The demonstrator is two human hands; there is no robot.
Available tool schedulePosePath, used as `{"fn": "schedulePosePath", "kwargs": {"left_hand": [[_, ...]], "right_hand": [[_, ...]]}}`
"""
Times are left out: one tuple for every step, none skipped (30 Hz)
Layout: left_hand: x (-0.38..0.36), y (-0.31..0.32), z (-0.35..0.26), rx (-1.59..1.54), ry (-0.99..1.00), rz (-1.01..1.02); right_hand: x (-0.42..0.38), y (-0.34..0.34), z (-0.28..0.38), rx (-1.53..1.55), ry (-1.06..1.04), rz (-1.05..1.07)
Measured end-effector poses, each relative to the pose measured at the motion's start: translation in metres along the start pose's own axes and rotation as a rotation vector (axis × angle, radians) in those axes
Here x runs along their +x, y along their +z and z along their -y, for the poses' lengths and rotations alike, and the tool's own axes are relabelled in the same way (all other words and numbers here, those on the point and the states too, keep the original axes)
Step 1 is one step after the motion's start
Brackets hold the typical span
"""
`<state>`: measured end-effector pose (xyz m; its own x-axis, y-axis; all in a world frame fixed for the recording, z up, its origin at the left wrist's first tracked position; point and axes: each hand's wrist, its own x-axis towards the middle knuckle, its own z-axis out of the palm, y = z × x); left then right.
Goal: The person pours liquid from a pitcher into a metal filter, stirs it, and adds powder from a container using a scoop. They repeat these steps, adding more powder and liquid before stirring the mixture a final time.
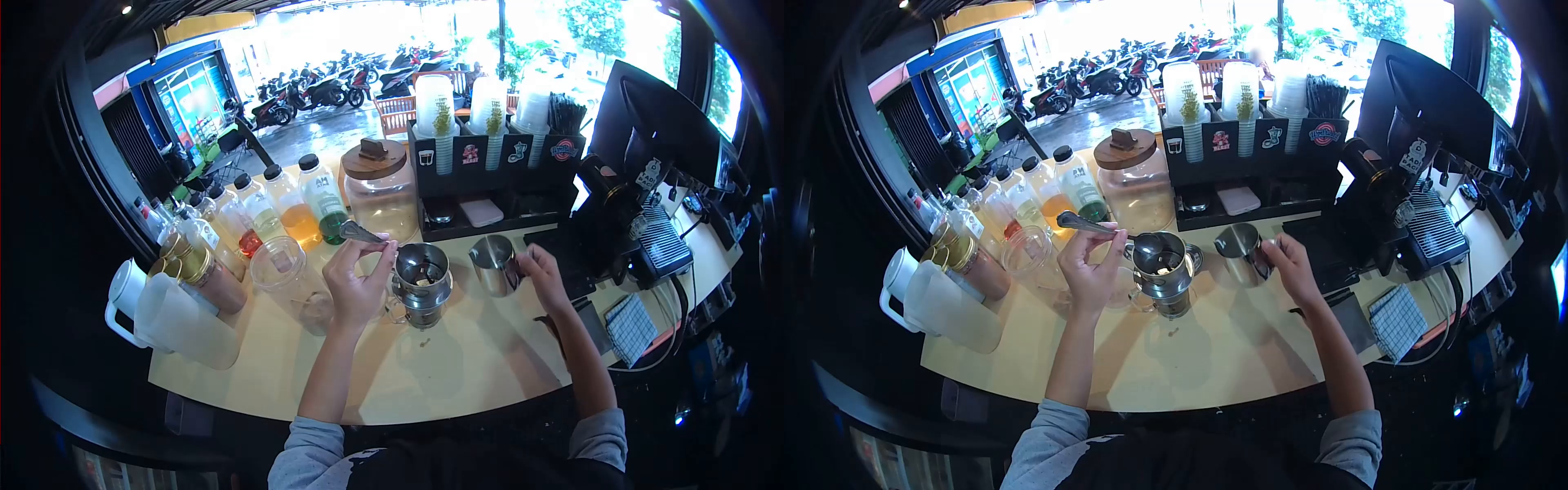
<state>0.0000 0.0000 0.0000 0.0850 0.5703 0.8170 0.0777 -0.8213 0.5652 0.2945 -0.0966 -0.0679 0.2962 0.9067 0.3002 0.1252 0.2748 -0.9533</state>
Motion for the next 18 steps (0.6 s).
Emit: {"fn": "schedulePosePath", "kwargs": {"left_hand": [[0.0,0.001,0.001,-0.004,-0.003,-0.009],[0.0,0.002,0.002,-0.007,-0.007,-0.019],[-0.003,0.006,0.0,-0.018,-0.012,-0.035],[-0.003,0.005,0.0,-0.012,-0.002,-0.035],[-0.002,0.004,0.0,-0.006,0.007,-0.035],[-0.002,0.004,0.0,-0.005,0.008,-0.035],[-0.001,0.003,-0.001,-0.01,-0.001,-0.03],[-0.001,0.003,-0.002,-0.013,-0.01,-0.025],[-0.001,0.002,-0.002,-0.012,-0.011,-0.027],[0.0,0.002,-0.002,-0.015,-0.006,-0.027],[0.0,0.001,-0.002,-0.017,-0.001,-0.026],[0.0,0.0,-0.002,-0.016,-0.001,-0.027],[0.0,-0.001,-0.003,-0.014,-0.01,-0.019],[0.0,-0.002,-0.003,-0.011,-0.019,-0.01],[0.0,-0.003,-0.004,-0.009,-0.021,-0.011],[0.0,-0.003,-0.004,-0.015,-0.027,-0.008],[0.0,-0.004,-0.004,-0.021,-0.034,-0.004],[0.0,-0.004,-0.004,-0.02,-0.036,-0.004]], "right_hand": [[0.005,0.004,0.012,0.021,-0.01,-0.009],[0.009,0.008,0.024,0.042,-0.019,-0.017],[0.014,0.007,0.041,0.023,-0.02,-0.01],[0.019,0.011,0.055,0.006,-0.066,0.015],[0.024,0.015,0.066,-0.01,-0.11,0.038],[0.03,0.019,0.075,-0.01,-0.143,0.057],[0.034,0.024,0.085,-0.011,-0.145,0.058],[0.037,0.03,0.097,-0.013,-0.141,0.086],[0.04,0.035,0.108,-0.014,-0.136,0.115],[0.043,0.038,0.118,-0.097,-0.154,0.139],[0.049,0.04,0.119,-0.096,-0.154,0.14],[0.055,0.041,0.12,-0.14,-0.165,0.182],[0.06,0.043,0.121,-0.182,-0.175,0.224],[0.062,0.046,0.124,-0.181,-0.174,0.226],[0.062,0.051,0.13,-0.191,-0.162,0.258],[0.063,0.055,0.135,-0.202,-0.151,0.289],[0.064,0.059,0.137,-0.202,-0.149,0.291],[0.065,0.063,0.139,-0.205,-0.142,0.307]]}}
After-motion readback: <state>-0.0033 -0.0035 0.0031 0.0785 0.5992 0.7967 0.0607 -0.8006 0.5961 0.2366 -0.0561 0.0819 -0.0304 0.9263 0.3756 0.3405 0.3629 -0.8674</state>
